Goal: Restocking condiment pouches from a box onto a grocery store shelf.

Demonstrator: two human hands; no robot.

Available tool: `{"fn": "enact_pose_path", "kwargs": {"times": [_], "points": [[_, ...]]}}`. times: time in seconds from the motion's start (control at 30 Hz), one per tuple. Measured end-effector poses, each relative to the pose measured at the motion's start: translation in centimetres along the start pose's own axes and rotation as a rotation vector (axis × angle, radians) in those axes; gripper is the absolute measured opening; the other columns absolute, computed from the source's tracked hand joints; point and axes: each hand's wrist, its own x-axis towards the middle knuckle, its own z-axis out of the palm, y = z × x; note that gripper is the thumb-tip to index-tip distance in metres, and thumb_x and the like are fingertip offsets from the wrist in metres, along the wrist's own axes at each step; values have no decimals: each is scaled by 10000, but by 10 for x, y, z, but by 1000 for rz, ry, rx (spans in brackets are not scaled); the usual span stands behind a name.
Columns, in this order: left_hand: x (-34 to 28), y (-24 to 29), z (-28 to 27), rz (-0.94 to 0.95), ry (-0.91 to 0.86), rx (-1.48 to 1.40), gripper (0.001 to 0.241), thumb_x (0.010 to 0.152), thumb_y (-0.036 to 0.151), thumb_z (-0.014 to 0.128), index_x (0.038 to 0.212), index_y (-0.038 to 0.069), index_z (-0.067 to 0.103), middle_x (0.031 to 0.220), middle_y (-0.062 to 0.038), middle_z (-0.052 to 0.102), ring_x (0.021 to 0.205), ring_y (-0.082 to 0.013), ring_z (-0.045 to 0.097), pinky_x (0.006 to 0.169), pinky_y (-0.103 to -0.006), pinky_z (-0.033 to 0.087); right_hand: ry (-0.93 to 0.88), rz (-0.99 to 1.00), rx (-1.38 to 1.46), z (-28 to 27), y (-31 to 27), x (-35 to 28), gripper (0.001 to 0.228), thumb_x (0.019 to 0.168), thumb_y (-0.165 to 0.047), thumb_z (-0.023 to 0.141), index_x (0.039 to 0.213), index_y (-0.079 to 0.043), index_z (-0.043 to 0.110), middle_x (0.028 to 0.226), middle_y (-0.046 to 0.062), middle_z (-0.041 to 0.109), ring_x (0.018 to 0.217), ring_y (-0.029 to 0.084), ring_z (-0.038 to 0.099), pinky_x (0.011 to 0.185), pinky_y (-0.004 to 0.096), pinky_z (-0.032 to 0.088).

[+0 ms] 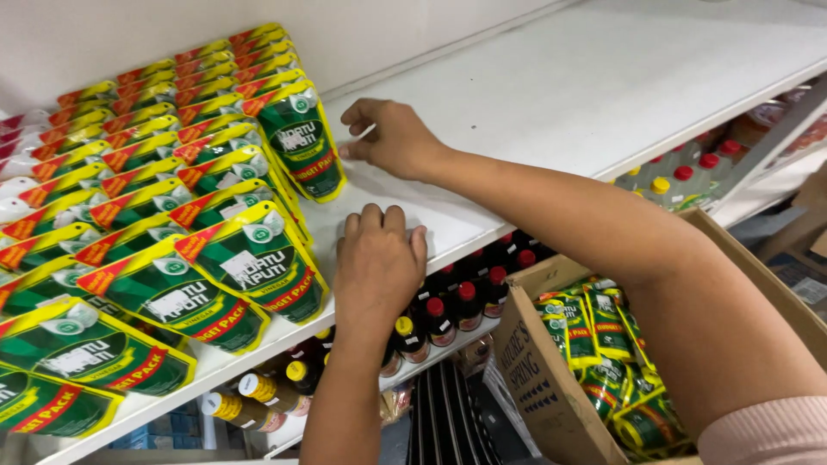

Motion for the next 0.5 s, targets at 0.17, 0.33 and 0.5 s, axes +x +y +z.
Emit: {"fn": "enact_pose_path", "kwargs": {"times": [0.17,0.33,0.5], "points": [[-1,4,-4,20,11,37,284,869,315,728,915,40,673,955,-160,635,947,-371,608,767,-507,510,118,-79,89,-59,-25,-78,343,939,-194,797,1202,-18,664,1070,74,742,953,141,737,815,296,596],[-11,5,-4,164,188,16,222,921,238,783,882,53,666,950,-129,621,925,-343,608,805,-469,502,147,-156,150,-123,-35,-181,108,1036,-64,670,1117,7,684,1147,93,662,1045,146,670,832,273,616],[-32,59,26,347,243,-383,180,908,108,821,895,47,652,978,-103,600,913,-315,605,826,-435,505,106,1,258,-160,-2,-270,204,1076,-152,608,1110,15,721,1109,85,707,1018,140,691,893,285,580]]}}
